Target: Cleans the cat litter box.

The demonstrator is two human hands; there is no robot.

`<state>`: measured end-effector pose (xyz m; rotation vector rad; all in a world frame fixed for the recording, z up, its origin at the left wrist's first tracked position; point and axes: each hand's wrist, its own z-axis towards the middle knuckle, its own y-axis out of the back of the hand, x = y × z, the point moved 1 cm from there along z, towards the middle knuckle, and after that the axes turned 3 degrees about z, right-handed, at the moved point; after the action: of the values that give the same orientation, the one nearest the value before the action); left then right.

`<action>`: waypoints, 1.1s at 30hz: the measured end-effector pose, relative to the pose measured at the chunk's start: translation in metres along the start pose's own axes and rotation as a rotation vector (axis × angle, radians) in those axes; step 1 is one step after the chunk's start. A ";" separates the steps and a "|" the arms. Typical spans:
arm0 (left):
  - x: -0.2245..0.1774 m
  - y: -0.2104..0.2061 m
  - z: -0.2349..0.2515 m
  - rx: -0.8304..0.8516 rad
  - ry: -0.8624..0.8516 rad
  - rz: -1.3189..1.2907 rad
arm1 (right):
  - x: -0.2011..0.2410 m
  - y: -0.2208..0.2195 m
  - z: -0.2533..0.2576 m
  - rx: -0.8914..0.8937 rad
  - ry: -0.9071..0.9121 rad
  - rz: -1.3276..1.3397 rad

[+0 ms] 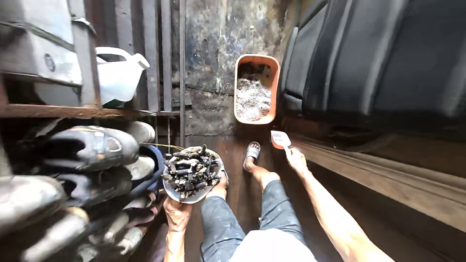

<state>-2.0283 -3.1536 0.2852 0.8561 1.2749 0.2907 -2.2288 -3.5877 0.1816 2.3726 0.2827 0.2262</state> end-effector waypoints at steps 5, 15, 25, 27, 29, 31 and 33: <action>-0.027 0.041 -0.031 -0.015 -0.012 -0.018 | 0.012 0.015 -0.041 0.004 0.041 -0.003; -0.060 0.096 -0.076 -0.046 0.121 -0.155 | 0.063 0.034 -0.108 0.026 0.185 -0.030; -0.091 0.093 -0.154 -0.339 0.235 -0.199 | 0.125 0.035 -0.134 0.163 0.437 -0.212; -0.100 0.092 -0.178 -0.414 0.263 -0.218 | 0.129 0.027 -0.110 0.180 0.518 -0.310; -0.107 0.088 -0.206 -0.503 0.319 -0.198 | 0.137 0.019 -0.097 0.196 0.586 -0.416; -0.114 0.086 -0.236 -0.565 0.409 -0.163 | 0.150 0.011 -0.101 0.203 0.670 -0.497; -0.120 0.086 -0.268 -0.619 0.507 -0.160 | 0.165 -0.001 -0.116 0.212 0.747 -0.582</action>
<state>-2.2889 -3.0653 0.4198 0.1445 1.5830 0.7614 -2.0982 -3.4675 0.2785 2.1932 1.3723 0.8226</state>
